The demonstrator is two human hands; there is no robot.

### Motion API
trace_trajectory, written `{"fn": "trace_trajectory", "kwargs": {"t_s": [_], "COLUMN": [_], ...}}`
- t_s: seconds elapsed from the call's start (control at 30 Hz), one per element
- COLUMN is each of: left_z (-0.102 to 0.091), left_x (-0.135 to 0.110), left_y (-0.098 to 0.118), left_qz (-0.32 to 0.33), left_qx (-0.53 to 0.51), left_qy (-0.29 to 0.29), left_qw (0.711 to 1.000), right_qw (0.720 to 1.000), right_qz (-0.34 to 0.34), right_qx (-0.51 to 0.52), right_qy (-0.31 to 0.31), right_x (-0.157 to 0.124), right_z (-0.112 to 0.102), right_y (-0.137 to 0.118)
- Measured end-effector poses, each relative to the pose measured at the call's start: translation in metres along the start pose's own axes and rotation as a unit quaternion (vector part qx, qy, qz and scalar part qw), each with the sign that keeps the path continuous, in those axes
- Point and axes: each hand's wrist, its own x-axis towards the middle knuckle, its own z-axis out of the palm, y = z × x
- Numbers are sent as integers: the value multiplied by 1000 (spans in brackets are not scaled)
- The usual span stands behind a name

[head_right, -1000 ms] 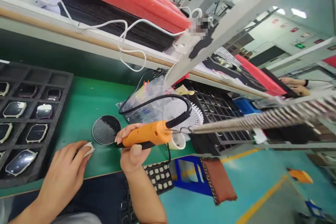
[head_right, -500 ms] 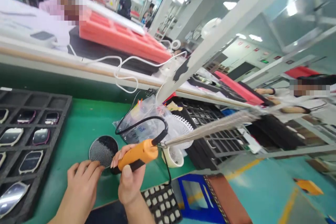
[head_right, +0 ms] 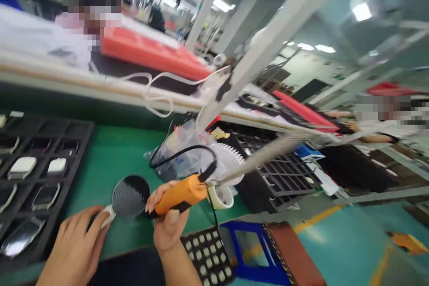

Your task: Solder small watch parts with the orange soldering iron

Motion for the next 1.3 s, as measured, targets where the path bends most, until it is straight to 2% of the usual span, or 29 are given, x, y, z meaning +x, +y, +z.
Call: {"fn": "trace_trajectory", "kwargs": {"t_s": [0.1, 0.2, 0.5, 0.7, 0.97, 1.3], "left_z": [-16, -19, -16, -17, -16, -15], "left_x": [0, 7, 10, 14, 16, 15], "left_y": [5, 5, 7, 8, 6, 7], "left_qz": [-6, -7, -4, -5, -9, -33], "left_qx": [-62, -96, -109, -124, -133, -155], "left_qy": [-96, -137, -129, -117, -118, -119], "left_qw": [993, 986, 986, 985, 984, 980], "right_qw": [999, 998, 995, 994, 993, 993], "right_qz": [44, 64, 85, 75, 76, 60], "right_qx": [-5, -18, -46, -75, -85, -98], "right_qy": [0, 0, 29, -1, 8, -2], "right_x": [-6, -10, -17, -10, -15, -12], "right_z": [1, 5, 11, 13, 14, 17], "right_y": [1, 5, 1, -3, 13, 17]}}
